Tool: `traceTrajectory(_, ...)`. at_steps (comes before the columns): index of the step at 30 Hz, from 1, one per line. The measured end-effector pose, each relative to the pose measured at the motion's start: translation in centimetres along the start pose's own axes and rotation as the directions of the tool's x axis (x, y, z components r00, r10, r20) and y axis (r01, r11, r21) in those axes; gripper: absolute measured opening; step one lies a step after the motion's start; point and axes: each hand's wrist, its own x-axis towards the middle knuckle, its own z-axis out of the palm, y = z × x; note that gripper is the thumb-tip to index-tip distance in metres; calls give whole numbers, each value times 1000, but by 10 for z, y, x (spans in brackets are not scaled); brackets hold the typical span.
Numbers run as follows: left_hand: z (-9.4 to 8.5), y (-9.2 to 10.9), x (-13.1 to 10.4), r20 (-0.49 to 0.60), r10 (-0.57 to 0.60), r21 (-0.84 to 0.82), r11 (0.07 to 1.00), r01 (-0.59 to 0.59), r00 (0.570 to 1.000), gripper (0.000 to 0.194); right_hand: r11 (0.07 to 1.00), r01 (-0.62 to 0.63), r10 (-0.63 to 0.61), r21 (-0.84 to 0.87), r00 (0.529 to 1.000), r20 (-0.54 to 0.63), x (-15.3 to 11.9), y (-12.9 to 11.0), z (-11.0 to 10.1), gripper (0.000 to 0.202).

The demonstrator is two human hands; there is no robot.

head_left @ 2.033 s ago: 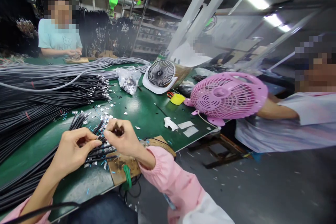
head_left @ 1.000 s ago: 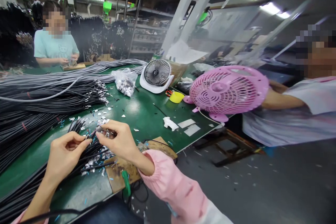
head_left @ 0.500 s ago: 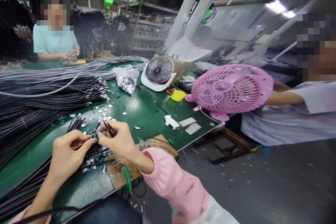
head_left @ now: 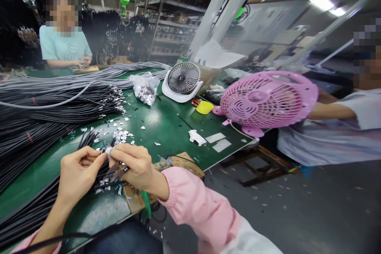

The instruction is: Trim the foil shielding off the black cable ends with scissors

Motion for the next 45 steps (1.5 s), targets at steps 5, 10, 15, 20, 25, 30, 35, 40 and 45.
traceTrajectory(5,0,-1,0,-56,52,-13,999,-53,997,21,997,-33,34,72,999,-4,1,1,-1,13)
traceTrajectory(10,0,-3,-2,-124,125,5,992,-125,984,20,907,-414,419,82,907,-52,12,-3,-2,16)
traceTrajectory(15,0,-5,-1,-86,137,23,991,-135,987,17,869,-477,478,130,878,21,14,-2,-1,16)
traceTrajectory(20,0,-6,1,-29,101,31,995,-100,994,18,906,-413,409,91,910,66,13,3,-3,16)
traceTrajectory(25,2,-6,3,43,62,38,997,-63,997,19,864,-502,501,44,865,32,19,4,-10,14)
traceTrajectory(30,-2,3,8,298,-44,24,999,39,954,29,898,-441,440,-10,893,97,17,6,-12,16)
traceTrajectory(35,-4,9,12,413,-96,8,995,102,906,39,917,-398,398,-26,911,110,13,8,-10,13)
traceTrajectory(40,-4,4,13,404,-148,-42,983,180,902,39,995,-92,93,-39,995,36,6,9,-7,13)
traceTrajectory(45,-9,3,16,403,-167,-97,970,224,900,41,967,-241,237,89,970,47,9,9,-11,9)
